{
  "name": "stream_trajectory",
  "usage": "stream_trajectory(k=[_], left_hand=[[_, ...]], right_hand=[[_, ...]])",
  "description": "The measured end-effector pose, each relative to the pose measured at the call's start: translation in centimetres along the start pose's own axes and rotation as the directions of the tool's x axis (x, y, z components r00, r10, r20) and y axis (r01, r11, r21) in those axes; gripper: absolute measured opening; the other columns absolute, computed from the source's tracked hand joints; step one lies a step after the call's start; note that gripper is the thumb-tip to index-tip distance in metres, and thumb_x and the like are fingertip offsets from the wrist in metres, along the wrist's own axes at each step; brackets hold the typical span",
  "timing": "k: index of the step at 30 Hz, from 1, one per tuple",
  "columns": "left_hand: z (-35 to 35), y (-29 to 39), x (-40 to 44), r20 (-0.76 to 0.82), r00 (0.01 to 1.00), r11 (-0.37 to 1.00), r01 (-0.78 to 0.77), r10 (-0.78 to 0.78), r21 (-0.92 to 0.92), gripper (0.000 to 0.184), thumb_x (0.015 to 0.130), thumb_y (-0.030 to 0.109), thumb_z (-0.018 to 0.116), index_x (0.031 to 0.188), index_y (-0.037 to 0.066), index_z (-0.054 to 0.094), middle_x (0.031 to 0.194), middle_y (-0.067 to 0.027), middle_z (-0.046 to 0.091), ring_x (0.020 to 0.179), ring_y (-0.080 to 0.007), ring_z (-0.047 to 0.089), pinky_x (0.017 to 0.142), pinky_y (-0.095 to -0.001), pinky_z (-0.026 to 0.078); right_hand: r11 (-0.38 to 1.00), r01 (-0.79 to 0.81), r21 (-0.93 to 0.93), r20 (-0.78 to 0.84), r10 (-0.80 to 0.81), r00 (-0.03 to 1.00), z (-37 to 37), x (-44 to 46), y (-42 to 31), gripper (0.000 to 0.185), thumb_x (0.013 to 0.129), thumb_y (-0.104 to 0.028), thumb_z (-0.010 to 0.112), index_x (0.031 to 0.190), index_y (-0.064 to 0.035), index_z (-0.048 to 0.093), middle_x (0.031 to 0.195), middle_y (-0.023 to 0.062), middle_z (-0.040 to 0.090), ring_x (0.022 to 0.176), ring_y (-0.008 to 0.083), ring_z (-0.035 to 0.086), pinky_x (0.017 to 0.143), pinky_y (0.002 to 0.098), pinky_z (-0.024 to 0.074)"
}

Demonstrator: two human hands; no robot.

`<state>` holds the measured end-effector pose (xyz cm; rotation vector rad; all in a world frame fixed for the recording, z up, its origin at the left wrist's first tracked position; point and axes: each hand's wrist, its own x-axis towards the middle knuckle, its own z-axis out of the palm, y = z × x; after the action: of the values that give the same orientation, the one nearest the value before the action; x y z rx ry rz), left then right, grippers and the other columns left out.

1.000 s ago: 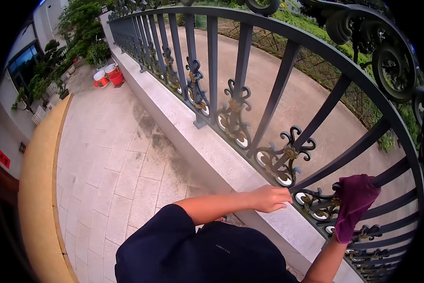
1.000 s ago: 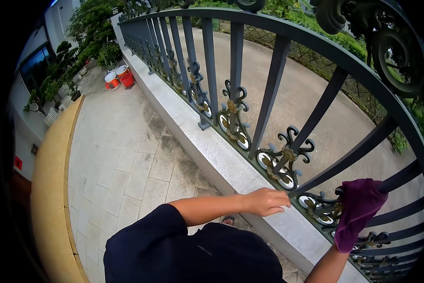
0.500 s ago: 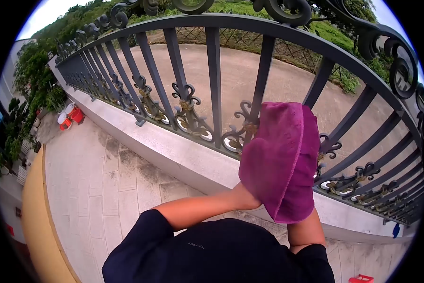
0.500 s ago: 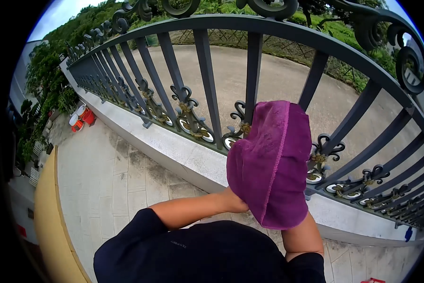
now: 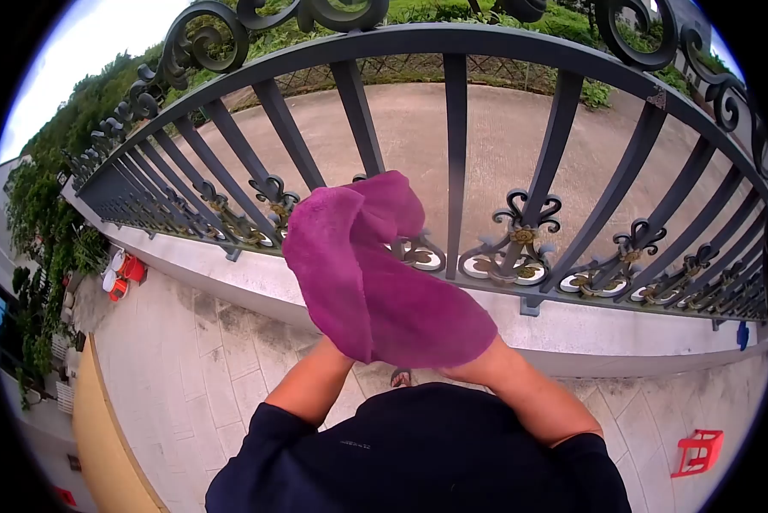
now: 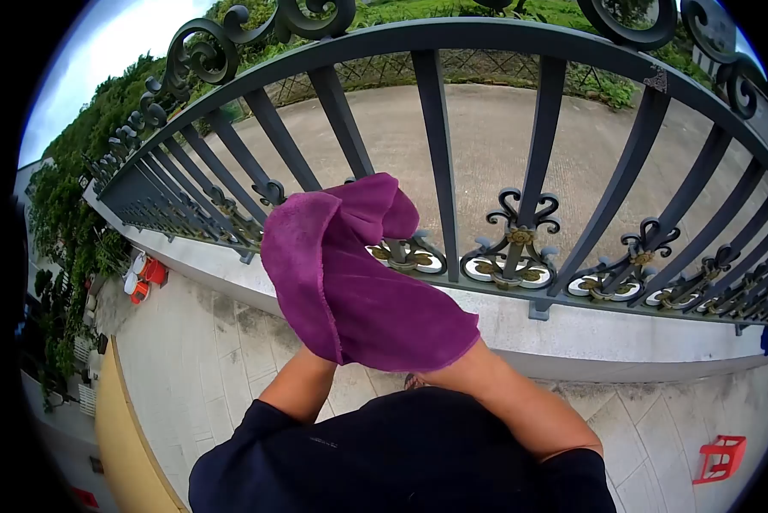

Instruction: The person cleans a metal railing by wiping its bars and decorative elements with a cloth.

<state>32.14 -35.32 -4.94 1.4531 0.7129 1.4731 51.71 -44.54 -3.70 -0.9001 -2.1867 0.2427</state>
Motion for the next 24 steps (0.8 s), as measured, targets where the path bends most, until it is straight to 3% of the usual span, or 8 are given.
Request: stream_trajectory(k=[4, 10, 12, 16, 19, 20, 22, 24], left_hand=[[-5.4, 2.1, 6.4, -0.022, 0.997, 0.977, -0.063, 0.069, 0.201, 0.058, 0.095, 0.017, 0.073, 0.146, 0.004, 0.05, 0.143, -0.0122, 0.056, 0.128, -0.0229, 0.055, 0.11, -0.0376, 0.043], [-10.5, 4.4, 10.0, 0.104, 0.994, 0.758, -0.083, 0.02, 0.647, 0.052, 0.097, 0.017, 0.071, 0.144, 0.004, 0.052, 0.137, -0.0112, 0.061, 0.12, -0.0207, 0.06, 0.105, -0.0349, 0.047], [-10.1, 4.9, 9.7, 0.136, 0.99, 0.75, -0.119, 0.038, 0.651, 0.051, 0.097, 0.017, 0.07, 0.143, 0.004, 0.052, 0.135, -0.0108, 0.062, 0.118, -0.0199, 0.061, 0.104, -0.0341, 0.048], [-6.2, 6.3, 11.2, 0.111, 0.969, 0.926, -0.242, 0.219, 0.289, 0.037, 0.097, 0.012, 0.069, 0.132, 0.004, 0.058, 0.124, -0.0104, 0.067, 0.109, -0.019, 0.064, 0.097, -0.032, 0.051], [-2.7, 7.0, 14.2, 0.038, 0.966, 0.967, -0.255, 0.254, 0.006, 0.035, 0.092, 0.004, 0.073, 0.125, 0.006, 0.062, 0.119, -0.0095, 0.068, 0.108, -0.0209, 0.066, 0.094, -0.0359, 0.054], [-1.4, 7.1, 17.9, 0.141, 0.654, 0.64, -0.757, 0.744, 0.131, 0.034, 0.089, 0.001, 0.074, 0.121, 0.005, 0.062, 0.117, -0.0108, 0.068, 0.107, -0.0223, 0.066, 0.094, -0.0359, 0.054], [-0.5, 6.2, 24.1, 0.256, 0.253, 0.243, -0.967, 0.933, 0.07, 0.033, 0.084, -0.005, 0.075, 0.114, 0.003, 0.063, 0.114, -0.0133, 0.069, 0.106, -0.0251, 0.067, 0.095, -0.0363, 0.054], [-1.9, 5.3, 27.1, 0.284, 0.476, 0.49, -0.871, 0.833, 0.022, 0.031, 0.084, -0.005, 0.074, 0.113, 0.001, 0.063, 0.112, -0.0151, 0.069, 0.107, -0.027, 0.066, 0.099, -0.0368, 0.052]], right_hand=[[0.993, 0.097, -0.063, -0.001, -0.097, 0.995, -1.6, -1.4, 0.3, 0.022, 0.081, -0.018, 0.081, 0.099, -0.0052, 0.075, 0.105, 0.0111, 0.072, 0.095, 0.0282, 0.069, 0.085, 0.0391, 0.0559], [0.942, -0.143, -0.304, -0.376, 0.02, 0.926, -6.0, -0.9, 1.9, 0.011, 0.08, -0.009, 0.082, 0.088, -0.0056, 0.075, 0.085, 0.0089, 0.073, 0.076, 0.0259, 0.07, 0.065, 0.0359, 0.0541], [0.934, -0.224, -0.278, -0.513, 0.053, 0.857, -8.6, -0.5, 2.1, 0.008, 0.081, -0.004, 0.081, 0.084, -0.0032, 0.074, 0.078, 0.0097, 0.074, 0.069, 0.026, 0.07, 0.061, 0.0349, 0.0535], [0.785, -0.408, -0.467, -0.674, -0.017, 0.738, -15.3, 0.2, 2.4, 0.005, 0.087, -0.005, 0.077, 0.089, -0.0019, 0.074, 0.081, 0.0111, 0.073, 0.072, 0.0257, 0.071, 0.065, 0.0323, 0.0535], [0.661, -0.614, -0.432, -0.841, -0.049, 0.539, -20.3, 0.5, 4.9, 0.034, 0.092, -0.025, 0.078, 0.118, -0.0042, 0.07, 0.106, 0.012, 0.074, 0.097, 0.0249, 0.071, 0.08, 0.0376, 0.055], [0.602, -0.685, -0.41, -0.873, -0.042, 0.486, -22.2, 0.4, 6.1, 0.052, 0.091, -0.036, 0.079, 0.129, -0.0024, 0.065, 0.119, 0.0139, 0.07, 0.106, 0.0278, 0.068, 0.088, 0.0402, 0.054], [0.528, -0.793, -0.304, -0.918, 0.061, 0.393, -25.4, 0.5, 9.1, 0.089, 0.084, -0.065, 0.077, 0.139, 0.0019, 0.057, 0.13, 0.0182, 0.065, 0.112, 0.0309, 0.066, 0.095, 0.042, 0.0528], [0.568, -0.791, -0.23, -0.871, 0.242, 0.427, -27.7, 1.0, 11.2, 0.093, 0.081, -0.072, 0.075, 0.136, 0.0008, 0.06, 0.117, 0.0164, 0.07, 0.104, 0.0303, 0.069, 0.092, 0.042, 0.0536]])
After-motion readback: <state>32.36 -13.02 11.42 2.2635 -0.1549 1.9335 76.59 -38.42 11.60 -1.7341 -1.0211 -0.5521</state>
